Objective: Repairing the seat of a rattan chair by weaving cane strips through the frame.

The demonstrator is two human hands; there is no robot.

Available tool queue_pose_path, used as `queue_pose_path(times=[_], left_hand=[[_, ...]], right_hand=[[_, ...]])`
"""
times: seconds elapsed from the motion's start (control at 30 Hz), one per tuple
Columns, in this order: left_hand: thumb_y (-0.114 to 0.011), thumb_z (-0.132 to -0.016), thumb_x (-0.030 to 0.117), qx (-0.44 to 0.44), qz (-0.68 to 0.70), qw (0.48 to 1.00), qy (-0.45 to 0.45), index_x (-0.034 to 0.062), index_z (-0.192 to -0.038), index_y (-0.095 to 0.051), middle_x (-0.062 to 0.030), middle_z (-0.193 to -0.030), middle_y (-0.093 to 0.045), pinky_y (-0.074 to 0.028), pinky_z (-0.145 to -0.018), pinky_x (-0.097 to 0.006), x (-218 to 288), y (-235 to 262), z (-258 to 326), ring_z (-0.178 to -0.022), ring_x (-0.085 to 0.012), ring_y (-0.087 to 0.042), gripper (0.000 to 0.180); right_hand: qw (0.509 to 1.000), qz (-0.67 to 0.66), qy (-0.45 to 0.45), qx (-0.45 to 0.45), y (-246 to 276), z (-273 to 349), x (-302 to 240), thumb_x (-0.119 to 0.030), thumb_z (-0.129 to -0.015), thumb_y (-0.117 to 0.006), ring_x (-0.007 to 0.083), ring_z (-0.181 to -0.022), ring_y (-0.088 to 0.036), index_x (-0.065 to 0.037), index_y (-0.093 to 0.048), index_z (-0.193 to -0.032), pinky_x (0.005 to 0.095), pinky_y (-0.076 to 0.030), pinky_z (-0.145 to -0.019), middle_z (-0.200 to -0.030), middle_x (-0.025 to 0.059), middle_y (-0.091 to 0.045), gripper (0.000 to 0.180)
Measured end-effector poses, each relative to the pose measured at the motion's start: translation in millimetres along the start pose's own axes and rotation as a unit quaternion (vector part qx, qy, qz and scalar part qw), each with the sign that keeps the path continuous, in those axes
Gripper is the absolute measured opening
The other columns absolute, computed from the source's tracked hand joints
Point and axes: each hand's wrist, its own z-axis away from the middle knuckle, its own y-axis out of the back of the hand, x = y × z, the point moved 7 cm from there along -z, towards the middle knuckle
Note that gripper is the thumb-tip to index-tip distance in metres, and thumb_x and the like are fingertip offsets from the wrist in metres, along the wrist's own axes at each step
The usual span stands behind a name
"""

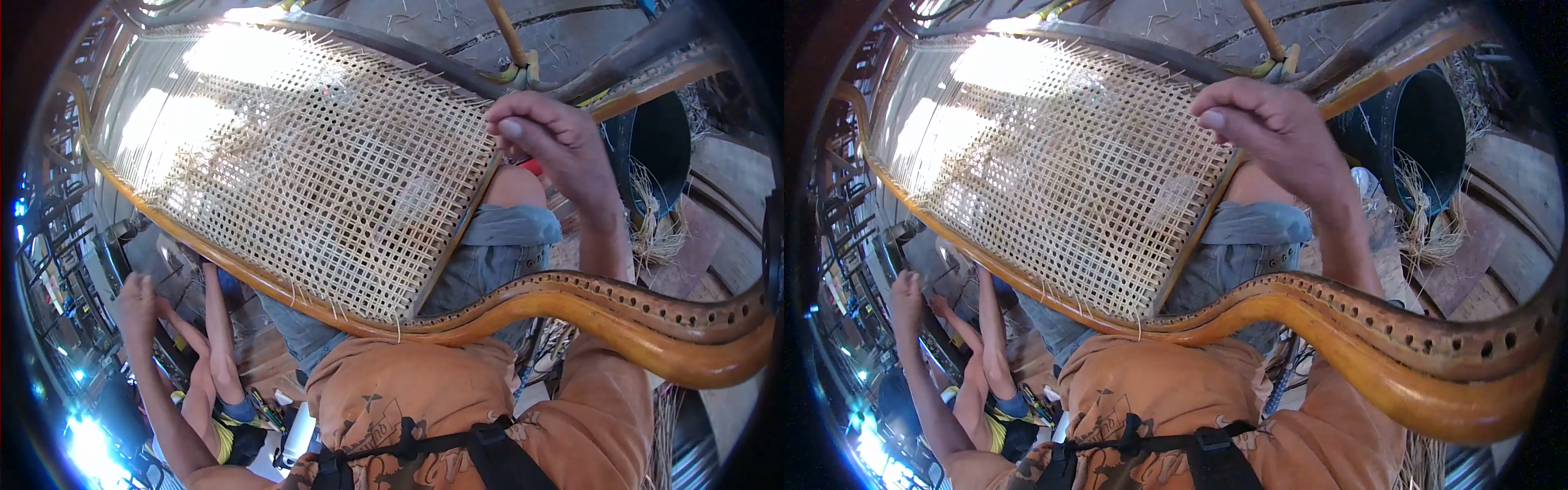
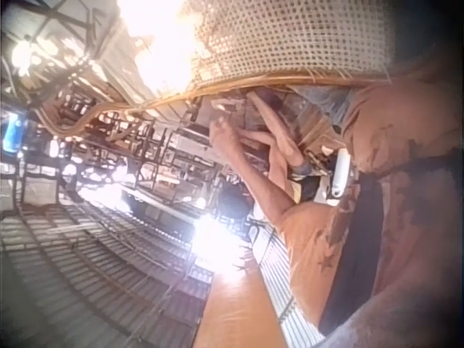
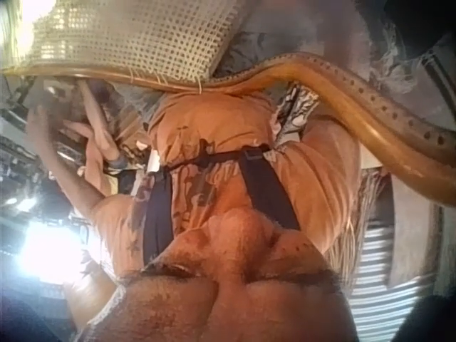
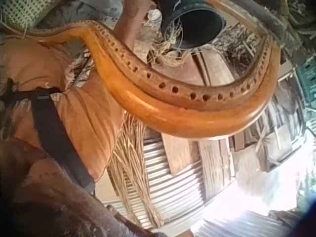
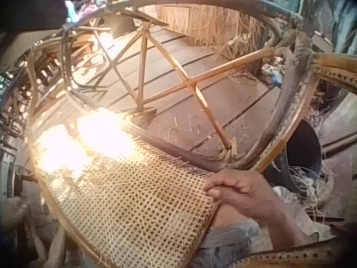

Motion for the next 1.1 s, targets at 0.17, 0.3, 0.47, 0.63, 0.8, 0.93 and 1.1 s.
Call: queue_pose_path(times=[0.17,0.3,0.47,0.63,0.8,0.93,1.1], left_hand=[[-0.052,-0.081,0.01,-0.113,0.299,0.928,-0.191,-0.0022,-0.089,-0.059,-0.0052,-0.071,-0.057,-0.043,-0.057,-0.028,222.1,-13.6,45.2,-0.067,-0.0124,-0.052,0.016],[-0.054,-0.084,0.028,-0.206,0.273,0.838,-0.426,-0.0028,-0.081,-0.058,-0.0194,-0.064,-0.055,-0.045,-0.06,-0.041,401.5,-15.2,79.8,-0.061,-0.0305,-0.059,0.031],[-0.055,-0.084,0.03,-0.265,0.197,0.839,-0.433,0.0006,-0.082,-0.06,-0.0185,-0.065,-0.057,-0.045,-0.061,-0.042,421.5,-49.7,61.5,-0.063,-0.0322,-0.059,0.03],[-0.052,-0.078,0.023,-0.246,0.07,0.868,-0.426,0.004,-0.081,-0.063,-0.018,-0.079,-0.064,-0.048,-0.074,-0.045,425.8,-82.3,36.2,-0.078,-0.0345,-0.063,0.022],[-0.052,-0.078,0.03,-0.228,0.085,0.875,-0.419,0.004,-0.08,-0.062,-0.0193,-0.076,-0.062,-0.047,-0.069,-0.045,436.6,-121.5,32.4,-0.074,-0.0361,-0.061,0.029],[-0.051,-0.078,0.031,-0.288,0.134,0.831,-0.457,0.0028,-0.081,-0.062,-0.0199,-0.077,-0.062,-0.047,-0.069,-0.045,476.3,-99.4,58.6,-0.074,-0.0362,-0.061,0.03],[-0.054,-0.077,0.032,-0.233,0.137,0.843,-0.465,0.0027,-0.08,-0.062,-0.0201,-0.074,-0.062,-0.046,-0.068,-0.046,463.4,-89.6,35.1,-0.075,-0.0367,-0.061,0.031]], right_hand=[[0.959,-0.238,0.13,-0.087,-5.1,15.1,-44.1,-0.02,-0.09,-0.057,0.0115,-0.081,-0.06,0.001,-0.059,-0.104,0.0233,-0.049,-0.072,-0.091,0.008,-0.064,0.025],[0.983,0.131,0.115,-0.05,-17.4,19.0,-41.1,-0.024,-0.089,-0.058,0.0115,-0.079,-0.059,-0.002,-0.059,-0.106,0.0242,-0.047,-0.069,-0.09,0.0065,-0.064,0.027],[0.982,0.067,-0.134,-0.114,20.0,56.7,11.1,-0.015,-0.087,-0.057,0.0161,-0.072,-0.052,0.0,-0.059,-0.097,0.0306,-0.044,-0.067,-0.079,0.0056,-0.058,0.018],[0.911,0.389,-0.124,-0.055,48.1,75.4,60.9,-0.012,-0.084,-0.056,0.0284,-0.077,-0.057,-0.007,-0.062,-0.096,0.0354,-0.045,-0.069,-0.084,0.0113,-0.061,0.014],[0.797,0.601,-0.051,0.035,51.7,67.1,62.3,-0.008,-0.081,-0.055,0.0314,-0.101,-0.054,-0.009,-0.061,-0.102,0.0375,-0.043,-0.084,-0.093,0.0122,-0.062,0.022],[0.931,0.365,-0.022,0.02,17.0,48.3,28.8,-0.003,-0.079,-0.057,0.0304,-0.1,-0.056,-0.007,-0.059,-0.104,0.0364,-0.044,-0.085,-0.094,0.012,-0.062,0.025],[0.978,0.194,-0.049,0.053,22.3,51.1,63.9,-0.009,-0.086,-0.057,0.0253,-0.082,-0.06,-0.002,-0.058,-0.099,0.0315,-0.046,-0.075,-0.091,0.0124,-0.061,0.015]])
